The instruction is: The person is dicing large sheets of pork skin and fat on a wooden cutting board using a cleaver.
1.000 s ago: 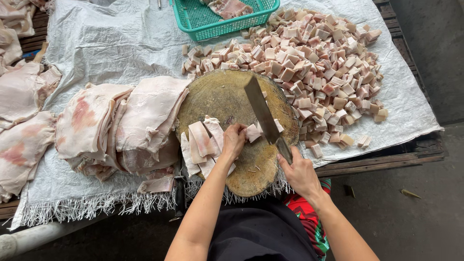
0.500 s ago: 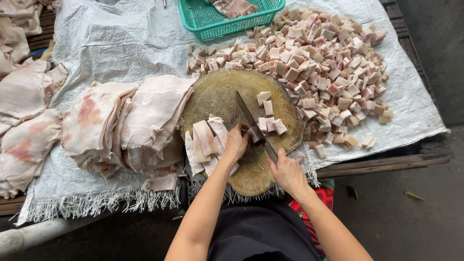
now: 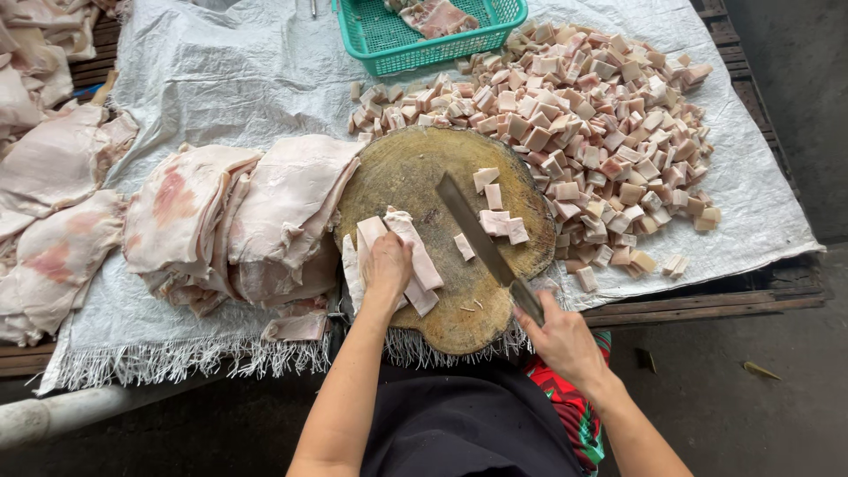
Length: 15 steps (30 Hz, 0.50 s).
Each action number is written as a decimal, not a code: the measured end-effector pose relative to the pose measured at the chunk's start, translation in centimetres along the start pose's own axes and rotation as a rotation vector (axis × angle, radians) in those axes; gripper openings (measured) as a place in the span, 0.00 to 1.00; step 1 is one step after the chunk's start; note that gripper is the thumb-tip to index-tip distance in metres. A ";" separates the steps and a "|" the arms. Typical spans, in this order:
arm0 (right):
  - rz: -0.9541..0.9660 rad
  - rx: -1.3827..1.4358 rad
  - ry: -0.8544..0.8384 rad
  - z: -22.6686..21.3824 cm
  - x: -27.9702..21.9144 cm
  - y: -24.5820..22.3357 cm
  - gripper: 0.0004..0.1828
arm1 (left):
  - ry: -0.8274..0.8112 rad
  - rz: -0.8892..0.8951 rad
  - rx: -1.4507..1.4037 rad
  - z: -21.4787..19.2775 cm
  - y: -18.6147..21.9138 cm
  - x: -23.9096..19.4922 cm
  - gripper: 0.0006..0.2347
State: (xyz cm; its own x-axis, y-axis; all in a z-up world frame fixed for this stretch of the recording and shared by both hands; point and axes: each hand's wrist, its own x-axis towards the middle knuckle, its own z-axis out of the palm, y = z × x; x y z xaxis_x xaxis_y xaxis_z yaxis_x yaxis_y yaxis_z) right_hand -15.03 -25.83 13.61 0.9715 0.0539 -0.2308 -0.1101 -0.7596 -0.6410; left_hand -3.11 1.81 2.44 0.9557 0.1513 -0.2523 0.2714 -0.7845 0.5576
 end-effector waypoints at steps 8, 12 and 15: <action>0.030 -0.236 -0.039 2.6 0.1 3.4 0.21 | 0.144 0.078 0.268 3.5 -0.4 -1.2 0.29; 0.054 -0.281 -0.003 0.9 3.9 4.9 0.21 | 0.170 0.132 0.229 4.2 -0.2 -2.1 0.28; 0.115 -0.247 0.051 0.3 5.6 4.9 0.23 | 0.103 0.176 0.151 5.1 0.3 -3.0 0.20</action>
State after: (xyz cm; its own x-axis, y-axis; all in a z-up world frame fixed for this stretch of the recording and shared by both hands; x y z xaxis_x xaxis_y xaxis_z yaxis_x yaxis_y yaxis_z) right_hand -10.16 -29.05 8.90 0.9656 -0.0691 -0.2507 -0.1713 -0.8945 -0.4130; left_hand -6.44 -1.93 -0.66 0.9955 0.0587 -0.0750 0.0867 -0.8841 0.4593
